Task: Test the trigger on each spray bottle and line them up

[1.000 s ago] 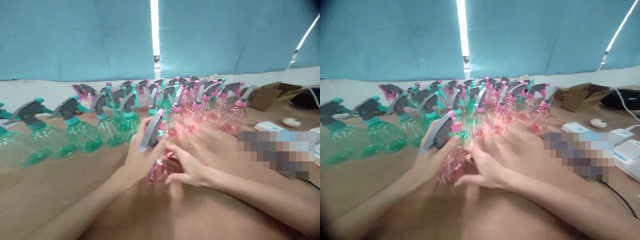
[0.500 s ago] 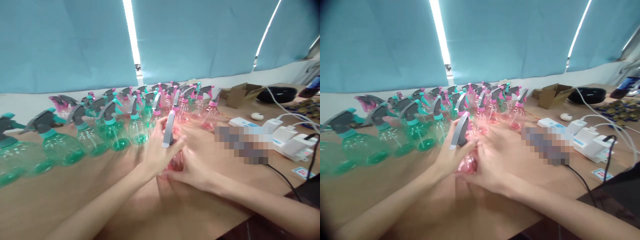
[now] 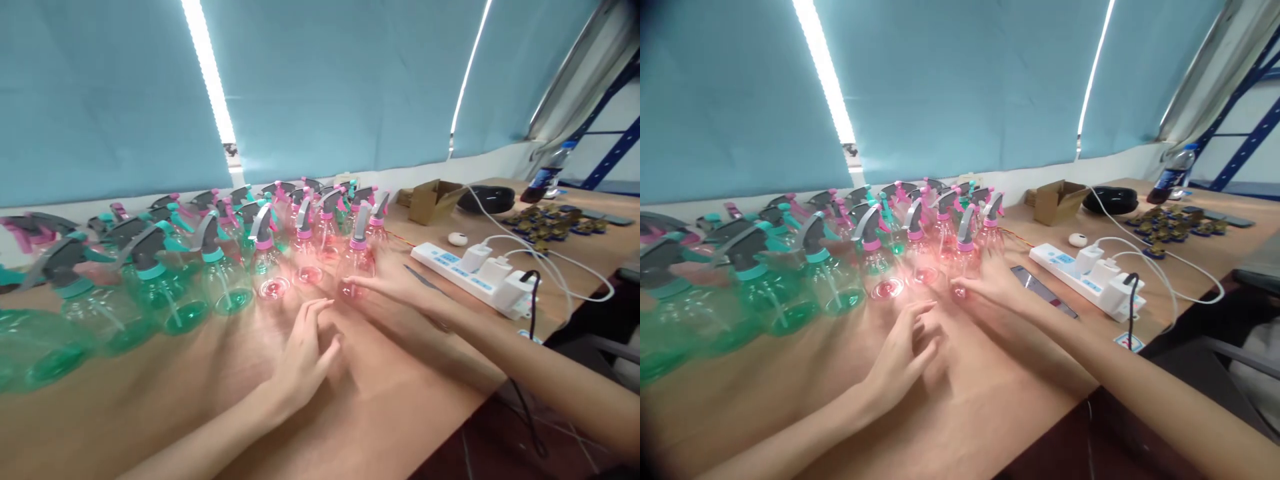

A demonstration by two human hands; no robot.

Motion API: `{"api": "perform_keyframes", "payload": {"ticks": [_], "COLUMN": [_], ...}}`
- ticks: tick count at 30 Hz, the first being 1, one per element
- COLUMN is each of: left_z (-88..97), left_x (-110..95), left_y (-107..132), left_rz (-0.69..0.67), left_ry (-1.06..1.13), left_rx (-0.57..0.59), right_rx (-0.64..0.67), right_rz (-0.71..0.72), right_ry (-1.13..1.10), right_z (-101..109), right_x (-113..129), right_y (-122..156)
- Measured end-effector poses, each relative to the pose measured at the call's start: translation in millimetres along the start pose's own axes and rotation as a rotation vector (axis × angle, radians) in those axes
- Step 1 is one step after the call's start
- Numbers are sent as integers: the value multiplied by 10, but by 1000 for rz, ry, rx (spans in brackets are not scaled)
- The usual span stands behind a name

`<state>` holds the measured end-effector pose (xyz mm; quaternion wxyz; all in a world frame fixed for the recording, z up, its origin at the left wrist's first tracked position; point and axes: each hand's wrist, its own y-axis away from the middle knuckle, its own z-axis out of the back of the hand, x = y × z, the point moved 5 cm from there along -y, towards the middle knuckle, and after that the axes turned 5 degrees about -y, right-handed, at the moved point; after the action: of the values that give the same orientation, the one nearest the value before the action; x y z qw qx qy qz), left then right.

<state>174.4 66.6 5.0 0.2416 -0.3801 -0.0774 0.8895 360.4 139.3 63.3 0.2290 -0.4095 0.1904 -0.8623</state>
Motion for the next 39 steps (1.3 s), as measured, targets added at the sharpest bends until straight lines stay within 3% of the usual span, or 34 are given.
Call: {"api": "perform_keyframes", "payload": {"ticks": [6, 10, 26, 32, 39], "left_z": [45, 54, 33, 14, 4], "left_x": [8, 9, -6, -16, 11], "left_y": [-34, -27, -52, -27, -44], "left_rz": [36, 53, 60, 0, -13], "left_ry": [0, 0, 47, 33, -33], "left_rx": [17, 39, 95, 97, 90], "right_rx": [3, 7, -8, -141, -314], "right_rz": [-135, -145, -196, -167, -325], "right_ry": [189, 329, 386, 246, 352], "right_z": [-146, -223, -272, 47, 502], "right_x": [-134, -187, -233, -234, -681], "right_y": [-251, -390, -482, -343, -295]}}
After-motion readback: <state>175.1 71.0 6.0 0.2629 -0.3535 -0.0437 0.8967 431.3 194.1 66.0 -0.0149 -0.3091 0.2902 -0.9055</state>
